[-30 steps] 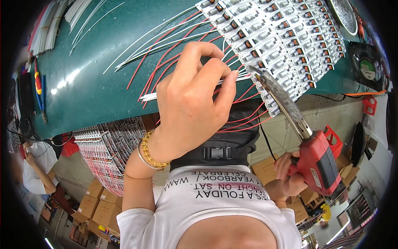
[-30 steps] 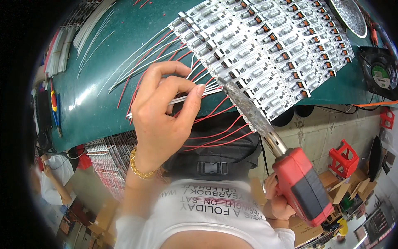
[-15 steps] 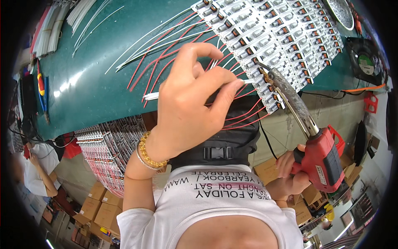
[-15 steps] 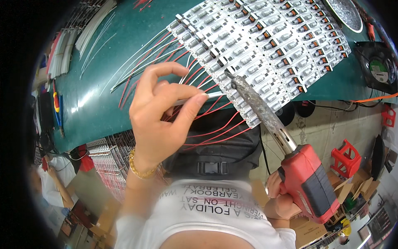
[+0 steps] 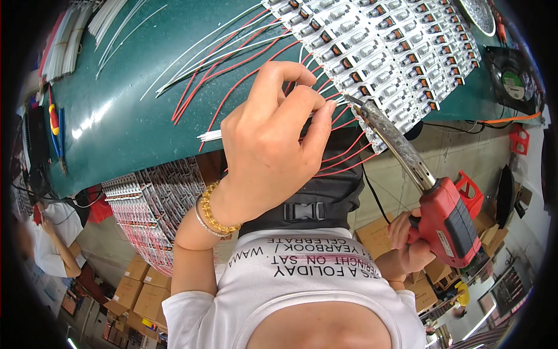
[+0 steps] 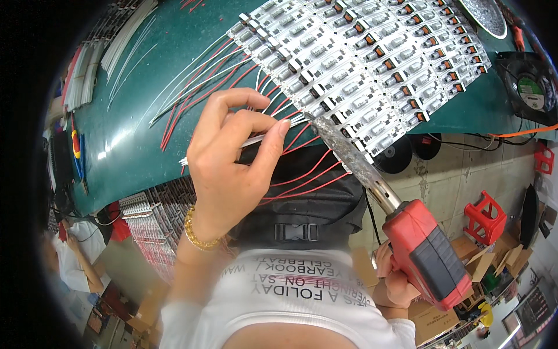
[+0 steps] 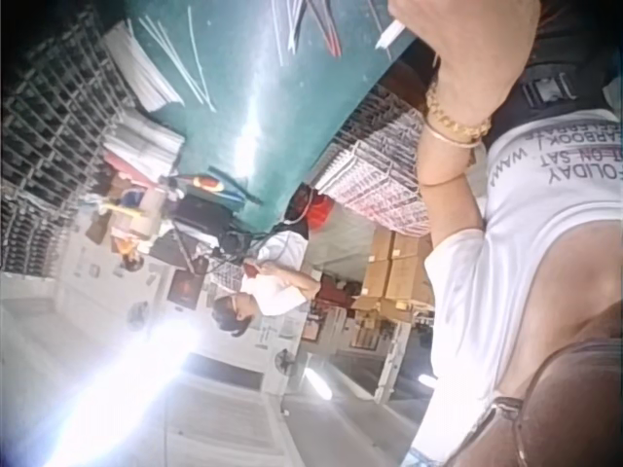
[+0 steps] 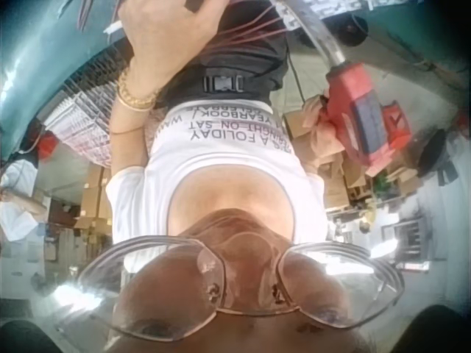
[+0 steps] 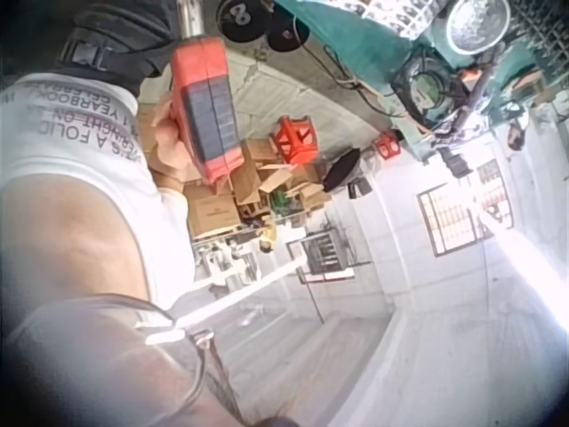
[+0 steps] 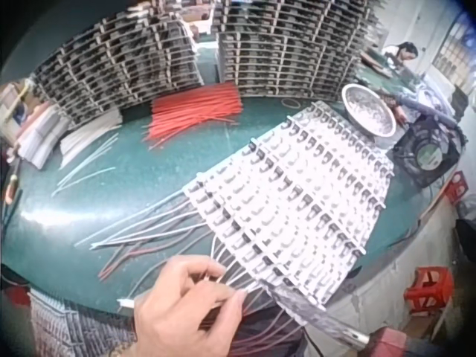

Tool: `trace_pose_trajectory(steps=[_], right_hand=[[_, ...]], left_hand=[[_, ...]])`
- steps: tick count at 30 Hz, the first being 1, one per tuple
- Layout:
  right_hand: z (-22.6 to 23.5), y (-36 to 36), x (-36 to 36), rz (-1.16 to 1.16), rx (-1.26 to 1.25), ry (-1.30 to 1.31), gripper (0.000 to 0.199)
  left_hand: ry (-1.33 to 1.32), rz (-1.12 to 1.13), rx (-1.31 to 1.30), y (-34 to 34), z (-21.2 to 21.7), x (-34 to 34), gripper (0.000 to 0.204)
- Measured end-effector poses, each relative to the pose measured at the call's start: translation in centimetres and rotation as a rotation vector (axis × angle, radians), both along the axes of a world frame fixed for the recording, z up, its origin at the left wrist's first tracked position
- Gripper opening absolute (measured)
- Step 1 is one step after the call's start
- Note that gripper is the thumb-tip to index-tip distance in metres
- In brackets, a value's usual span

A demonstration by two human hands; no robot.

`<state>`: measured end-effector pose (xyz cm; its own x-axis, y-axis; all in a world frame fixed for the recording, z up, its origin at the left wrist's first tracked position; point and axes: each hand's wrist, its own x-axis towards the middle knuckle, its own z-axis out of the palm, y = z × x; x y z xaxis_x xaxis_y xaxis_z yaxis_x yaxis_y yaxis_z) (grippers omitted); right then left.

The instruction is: The person uses a soldering iron to attach red and white wires to a grid of electronic components on a workbench. They repeatedly pick up individual wires, position them on the component terminals, and apply the soldering iron to secure the connections.

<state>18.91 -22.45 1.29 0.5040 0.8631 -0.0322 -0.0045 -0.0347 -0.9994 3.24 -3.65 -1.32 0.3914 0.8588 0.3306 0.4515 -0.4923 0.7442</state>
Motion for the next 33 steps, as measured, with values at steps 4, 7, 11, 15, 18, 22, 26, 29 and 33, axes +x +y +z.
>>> trace_pose_trajectory(steps=[4,7,11,15,18,22,26,29,33], right_hand=[[0.3,0.2,0.2,0.061,-0.028,-0.040,0.063],[0.2,0.0,0.2,0.050,-0.017,-0.054,0.066],[0.4,0.1,0.7,0.103,-0.018,-0.050,0.072],[0.1,-0.1,0.4,0.073,-0.026,-0.056,0.075],[-0.1,0.0,0.4,0.062,-0.022,-0.051,0.076],[0.0,-0.3,0.2,0.014,-0.038,-0.029,0.079],[-0.1,-1.1,0.8,0.010,-0.044,-0.022,0.081],[0.0,-1.6,0.6,-0.008,-0.015,0.004,0.081],[-0.6,-2.1,0.9,0.017,0.009,0.118,0.078]], left_hand=[[0.023,0.019,0.035,0.0,-0.1,0.1,0.010],[0.042,0.035,0.053,-0.1,0.0,0.3,0.010],[0.042,0.034,0.047,-0.1,0.0,0.3,0.010],[0.035,0.029,0.045,-0.1,0.0,0.3,0.010],[0.029,0.025,0.045,-0.1,0.0,0.2,0.010],[0.041,0.008,0.051,-0.1,0.0,0.3,0.009],[-0.039,0.020,-0.003,-0.1,0.6,0.1,0.008],[-0.122,-0.046,-0.041,-0.3,0.6,-0.1,0.009],[0.001,-0.058,-0.022,-0.8,0.3,0.1,0.009]])
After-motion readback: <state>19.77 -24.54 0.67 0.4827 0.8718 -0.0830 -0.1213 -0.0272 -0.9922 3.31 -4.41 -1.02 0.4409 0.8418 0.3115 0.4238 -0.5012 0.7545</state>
